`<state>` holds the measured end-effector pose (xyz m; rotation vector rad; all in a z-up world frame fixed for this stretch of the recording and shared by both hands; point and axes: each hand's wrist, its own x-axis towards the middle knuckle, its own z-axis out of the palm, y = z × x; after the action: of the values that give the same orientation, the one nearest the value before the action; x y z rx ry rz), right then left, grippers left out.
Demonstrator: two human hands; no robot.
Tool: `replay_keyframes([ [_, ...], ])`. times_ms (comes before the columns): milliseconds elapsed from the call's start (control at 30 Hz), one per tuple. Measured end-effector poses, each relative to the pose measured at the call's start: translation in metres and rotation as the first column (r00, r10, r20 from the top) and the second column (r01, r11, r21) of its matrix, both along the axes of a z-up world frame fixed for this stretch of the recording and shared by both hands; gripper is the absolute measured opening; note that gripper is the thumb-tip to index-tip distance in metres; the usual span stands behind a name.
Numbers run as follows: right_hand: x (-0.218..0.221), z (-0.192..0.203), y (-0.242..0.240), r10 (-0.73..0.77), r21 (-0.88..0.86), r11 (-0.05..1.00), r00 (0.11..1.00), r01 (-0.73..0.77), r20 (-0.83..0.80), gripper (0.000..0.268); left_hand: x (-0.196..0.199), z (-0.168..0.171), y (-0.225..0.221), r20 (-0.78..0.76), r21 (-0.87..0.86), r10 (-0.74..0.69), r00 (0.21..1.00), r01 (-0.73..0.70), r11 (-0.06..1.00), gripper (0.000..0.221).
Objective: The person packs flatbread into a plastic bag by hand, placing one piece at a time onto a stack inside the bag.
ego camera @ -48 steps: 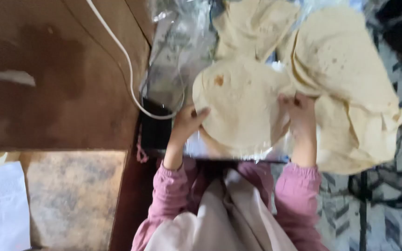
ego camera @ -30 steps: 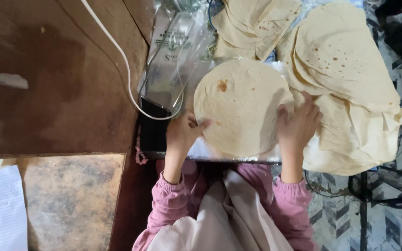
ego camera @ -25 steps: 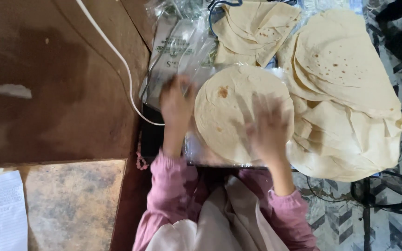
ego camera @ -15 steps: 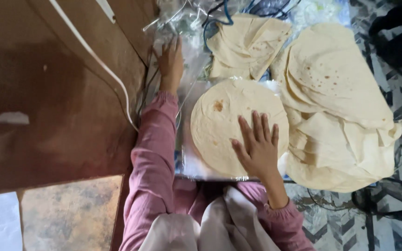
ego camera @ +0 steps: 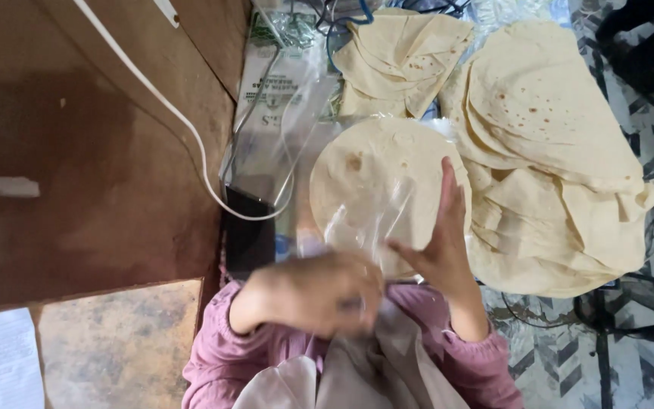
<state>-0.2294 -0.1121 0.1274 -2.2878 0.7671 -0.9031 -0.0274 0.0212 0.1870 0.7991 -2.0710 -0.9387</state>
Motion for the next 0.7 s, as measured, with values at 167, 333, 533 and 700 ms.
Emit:
replay_keyframes([
  [167, -0.025, 0.006, -0.004, 0.654, 0.238, 0.663, 0.704, -0.710, 0.277, 0.115, -0.006, 0.037, -0.005, -0.236, 0.202, -0.663, 0.711, 0.703, 0.682, 0.018],
  [333, -0.048, -0.061, -0.032, 0.768, 0.833, -0.159, 0.464, -0.530, 0.441, 0.094, 0.042, -0.020, -0.015, -0.698, 0.166, -0.438, 0.566, 0.723, 0.670, 0.029],
  [533, -0.009, -0.033, -0.075, 0.225, 0.778, -0.257, 0.747, -0.574, 0.626, 0.083, 0.085, -0.087, -0.084, -0.364, 0.678, 0.560, 0.745, -0.200, 0.707, 0.032],
  [700, 0.004, 0.011, -0.105, 0.004, 0.807, 0.590, 0.999, 0.036, -0.047, 0.057, 0.103, -0.152, -0.121, -0.059, 0.588, 0.917, 0.395, -0.728, 0.352, 0.048],
])
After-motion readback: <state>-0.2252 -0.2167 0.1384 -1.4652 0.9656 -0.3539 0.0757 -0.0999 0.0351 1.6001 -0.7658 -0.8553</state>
